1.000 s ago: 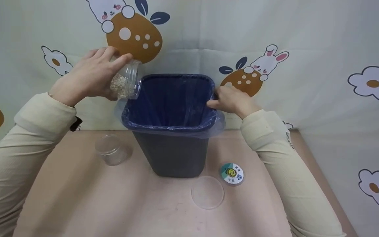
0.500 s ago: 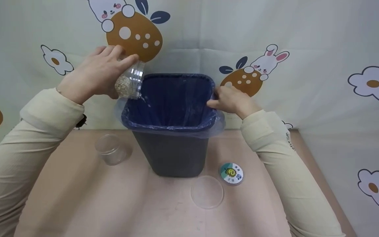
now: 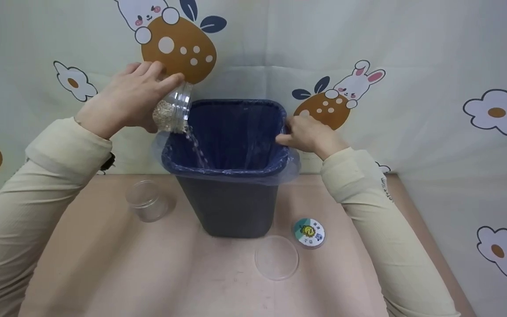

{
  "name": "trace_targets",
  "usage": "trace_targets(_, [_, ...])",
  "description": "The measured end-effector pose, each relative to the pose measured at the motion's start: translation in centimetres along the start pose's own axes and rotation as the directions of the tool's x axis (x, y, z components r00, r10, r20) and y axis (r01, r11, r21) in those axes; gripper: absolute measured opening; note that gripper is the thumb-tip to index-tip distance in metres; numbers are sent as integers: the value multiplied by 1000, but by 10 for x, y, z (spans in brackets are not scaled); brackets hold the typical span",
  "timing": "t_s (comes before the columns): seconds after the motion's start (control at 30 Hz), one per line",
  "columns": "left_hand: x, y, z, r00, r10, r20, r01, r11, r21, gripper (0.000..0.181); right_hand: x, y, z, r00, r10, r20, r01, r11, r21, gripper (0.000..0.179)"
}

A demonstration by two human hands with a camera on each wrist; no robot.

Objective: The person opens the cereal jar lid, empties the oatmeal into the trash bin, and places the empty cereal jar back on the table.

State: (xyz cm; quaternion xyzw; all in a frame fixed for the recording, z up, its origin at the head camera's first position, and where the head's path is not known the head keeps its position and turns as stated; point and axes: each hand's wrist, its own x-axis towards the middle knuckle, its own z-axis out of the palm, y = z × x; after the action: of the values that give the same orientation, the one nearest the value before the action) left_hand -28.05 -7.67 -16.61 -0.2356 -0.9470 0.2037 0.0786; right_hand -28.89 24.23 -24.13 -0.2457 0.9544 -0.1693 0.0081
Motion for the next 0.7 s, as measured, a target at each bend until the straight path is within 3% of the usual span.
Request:
trace_targets(0.43, [3,-1,-2,999,6,41,-6,1000,8,98,0,0,0,1000,-2,-18,1,1000,-26,17])
trace_targets(0.7, [4,2,-3,1000,7,29,-7,1000,22,98,1,1,0,999,-22,-25,21,999,-29,16])
